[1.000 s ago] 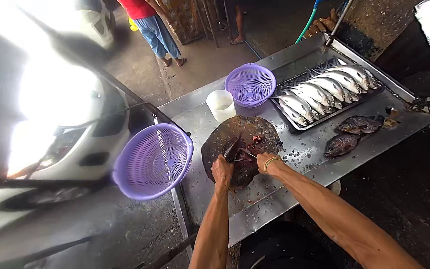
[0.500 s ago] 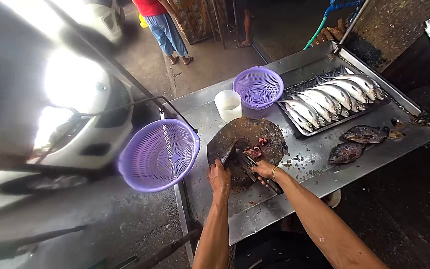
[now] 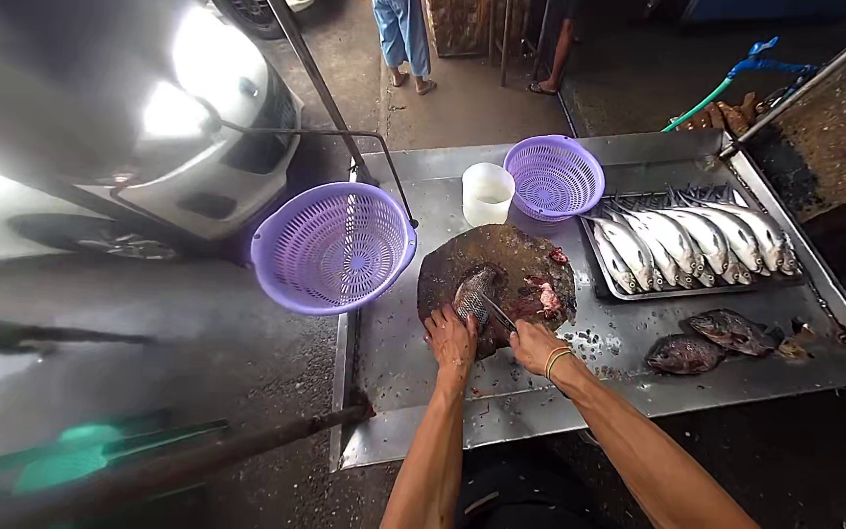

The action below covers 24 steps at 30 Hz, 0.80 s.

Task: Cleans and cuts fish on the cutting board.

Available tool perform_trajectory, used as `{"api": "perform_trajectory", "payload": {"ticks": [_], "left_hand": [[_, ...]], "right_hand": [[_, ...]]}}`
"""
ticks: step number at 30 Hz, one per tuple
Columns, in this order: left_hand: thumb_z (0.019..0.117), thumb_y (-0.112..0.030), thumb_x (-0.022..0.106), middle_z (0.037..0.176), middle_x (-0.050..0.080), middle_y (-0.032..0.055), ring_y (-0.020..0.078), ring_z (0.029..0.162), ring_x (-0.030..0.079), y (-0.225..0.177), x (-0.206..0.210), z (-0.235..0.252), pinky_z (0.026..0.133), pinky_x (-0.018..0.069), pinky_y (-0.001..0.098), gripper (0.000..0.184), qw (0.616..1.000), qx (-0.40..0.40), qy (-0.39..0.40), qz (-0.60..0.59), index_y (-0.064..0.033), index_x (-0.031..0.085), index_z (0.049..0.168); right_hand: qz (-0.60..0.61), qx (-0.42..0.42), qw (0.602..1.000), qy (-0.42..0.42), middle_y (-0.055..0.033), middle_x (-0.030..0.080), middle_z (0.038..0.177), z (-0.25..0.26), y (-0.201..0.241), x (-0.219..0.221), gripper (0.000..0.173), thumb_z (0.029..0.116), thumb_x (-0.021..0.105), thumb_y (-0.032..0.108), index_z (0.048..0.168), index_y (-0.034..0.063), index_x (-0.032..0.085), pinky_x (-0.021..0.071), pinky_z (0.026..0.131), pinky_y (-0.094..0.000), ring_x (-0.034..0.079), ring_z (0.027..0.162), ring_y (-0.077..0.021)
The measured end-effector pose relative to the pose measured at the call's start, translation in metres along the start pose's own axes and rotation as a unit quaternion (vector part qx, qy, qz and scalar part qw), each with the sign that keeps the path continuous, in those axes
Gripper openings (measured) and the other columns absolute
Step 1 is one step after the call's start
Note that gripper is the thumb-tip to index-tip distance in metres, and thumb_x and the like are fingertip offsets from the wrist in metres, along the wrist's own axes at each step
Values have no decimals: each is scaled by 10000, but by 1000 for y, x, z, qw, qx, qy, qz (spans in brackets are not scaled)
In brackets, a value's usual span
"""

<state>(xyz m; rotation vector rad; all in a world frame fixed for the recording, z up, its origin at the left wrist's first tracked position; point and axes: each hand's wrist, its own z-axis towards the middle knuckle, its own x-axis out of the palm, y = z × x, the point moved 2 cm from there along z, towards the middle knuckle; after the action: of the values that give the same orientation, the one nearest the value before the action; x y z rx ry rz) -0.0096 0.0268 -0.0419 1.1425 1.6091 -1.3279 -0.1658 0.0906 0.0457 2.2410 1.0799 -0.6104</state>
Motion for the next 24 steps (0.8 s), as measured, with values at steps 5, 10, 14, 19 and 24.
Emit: {"api": "perform_trajectory", "payload": {"ticks": [5, 10, 14, 19, 24], "left_hand": [[1008, -592, 414, 1447, 557, 223, 413, 1369, 507, -13, 1, 10, 1061, 431, 608, 683, 999, -16, 34, 35, -57, 576, 1401], [1038, -527, 363, 1435, 569, 197, 386, 1369, 512, -15, 0, 15, 1066, 447, 571, 617, 997, -7, 76, 19, -65, 578, 1387], [1055, -438, 341, 1378, 611, 189, 376, 1340, 542, -13, 4, 15, 1053, 461, 552, 547, 998, 1, 68, 9, -57, 596, 1354], [1065, -412, 326, 1389, 608, 201, 376, 1341, 545, -14, 1, 14, 1053, 464, 540, 552, 999, -20, 48, -2, -36, 580, 1379], [1048, -409, 354, 1370, 617, 203, 372, 1318, 566, -21, 4, 9, 1031, 490, 522, 540, 999, -16, 37, 1, -30, 596, 1348]], "right_hand": [[-84, 7, 996, 28, -208, 655, 1271, -3, 15, 4, 438, 1094, 335, 339, 1364, 50, 523, 525, 973, -559, 645, 1210, -364], [-92, -2, 993, 68, -211, 666, 1191, 11, 20, -10, 415, 1105, 331, 318, 1302, 25, 550, 546, 923, -527, 685, 1094, -345], [-90, -28, 995, 39, -223, 660, 1221, 47, 49, -15, 432, 1107, 334, 316, 1309, 11, 564, 538, 949, -529, 677, 1122, -347], [-121, -47, 991, 34, -214, 639, 1305, 67, 72, -22, 443, 1103, 333, 327, 1323, 21, 566, 509, 1004, -537, 639, 1222, -340], [-154, -14, 985, 79, -203, 656, 1169, 27, 42, -30, 395, 1093, 344, 289, 1274, 18, 566, 563, 846, -504, 702, 993, -311]]}}
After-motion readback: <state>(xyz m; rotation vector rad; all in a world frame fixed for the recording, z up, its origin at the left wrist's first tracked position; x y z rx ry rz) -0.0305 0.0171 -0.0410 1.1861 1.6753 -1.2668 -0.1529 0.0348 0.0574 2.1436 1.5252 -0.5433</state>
